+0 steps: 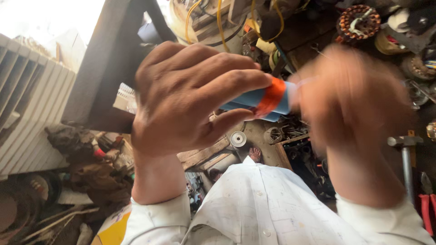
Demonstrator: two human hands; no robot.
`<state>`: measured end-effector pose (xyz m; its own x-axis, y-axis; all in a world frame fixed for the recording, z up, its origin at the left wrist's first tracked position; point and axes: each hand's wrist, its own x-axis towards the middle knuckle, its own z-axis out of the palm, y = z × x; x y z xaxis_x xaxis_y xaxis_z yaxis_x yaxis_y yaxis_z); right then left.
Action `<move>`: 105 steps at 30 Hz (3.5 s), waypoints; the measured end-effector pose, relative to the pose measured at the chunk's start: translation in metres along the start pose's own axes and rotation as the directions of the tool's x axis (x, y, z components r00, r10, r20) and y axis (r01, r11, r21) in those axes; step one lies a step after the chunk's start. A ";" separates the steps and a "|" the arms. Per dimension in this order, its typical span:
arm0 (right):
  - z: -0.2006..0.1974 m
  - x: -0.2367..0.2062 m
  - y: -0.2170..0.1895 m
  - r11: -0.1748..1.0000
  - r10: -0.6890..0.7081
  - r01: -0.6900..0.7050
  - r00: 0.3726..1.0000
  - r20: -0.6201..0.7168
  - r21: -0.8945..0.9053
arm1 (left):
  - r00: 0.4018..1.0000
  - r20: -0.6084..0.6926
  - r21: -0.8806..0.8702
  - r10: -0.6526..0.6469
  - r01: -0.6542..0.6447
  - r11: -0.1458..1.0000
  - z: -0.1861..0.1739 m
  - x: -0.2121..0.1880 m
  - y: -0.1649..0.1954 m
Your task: The person holds a blue cylindrical armature wrapped with orange copper wire and winds and tightens the wire around it by hand, pressing and adjusting the coils. At the end the person sets the armature on a rack and picks up a cardboard box.
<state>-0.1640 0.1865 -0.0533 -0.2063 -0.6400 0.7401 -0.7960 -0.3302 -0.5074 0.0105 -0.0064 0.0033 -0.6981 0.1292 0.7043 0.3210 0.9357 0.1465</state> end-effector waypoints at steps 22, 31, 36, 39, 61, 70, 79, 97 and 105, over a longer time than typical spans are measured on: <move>0.066 -0.034 -0.032 0.960 0.251 -0.277 0.911 0.329 0.035 | 0.999 -0.034 -0.024 -0.033 0.032 0.999 -0.006 0.006 -0.006; 0.042 -0.011 0.042 0.898 0.381 -0.346 0.920 -0.087 0.271 | 1.000 0.013 -0.082 0.021 -0.020 0.996 -0.022 0.012 0.001; 0.056 -0.056 -0.046 0.965 0.184 -0.230 0.936 0.301 0.124 | 1.000 0.016 -0.058 0.023 -0.022 0.998 -0.028 0.014 0.000; -0.008 -0.033 -0.051 0.985 0.078 -0.106 0.977 0.198 0.133 | 0.999 0.045 -0.091 0.013 -0.008 0.996 -0.031 0.010 -0.002; 0.089 -0.033 -0.006 0.894 0.399 -0.405 0.914 0.071 0.191 | 0.999 -0.011 -0.027 0.033 -0.034 0.999 -0.017 -0.002 -0.010; 0.025 -0.024 0.063 0.975 0.192 -0.186 0.981 -0.036 0.119 | 1.000 0.010 -0.029 0.008 -0.008 1.000 -0.009 0.000 -0.007; 0.007 -0.033 -0.034 0.983 0.145 -0.161 0.975 0.167 0.084 | 1.000 -0.011 -0.007 -0.003 0.003 1.000 -0.014 0.014 0.012; 0.002 0.001 0.021 0.895 0.349 -0.309 0.934 -0.073 0.321 | 1.000 0.007 -0.047 0.029 -0.028 0.999 -0.039 0.026 0.019; -0.002 -0.043 -0.057 0.977 0.129 -0.180 0.925 0.359 0.112 | 0.999 -0.024 -0.006 0.025 -0.025 1.000 -0.033 0.032 0.017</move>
<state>-0.1111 0.2343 -0.0559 -0.0894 -0.8832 0.4605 -0.6774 -0.2850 -0.6781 0.0141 0.0028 0.0512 -0.6746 0.1444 0.7239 0.3419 0.9303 0.1331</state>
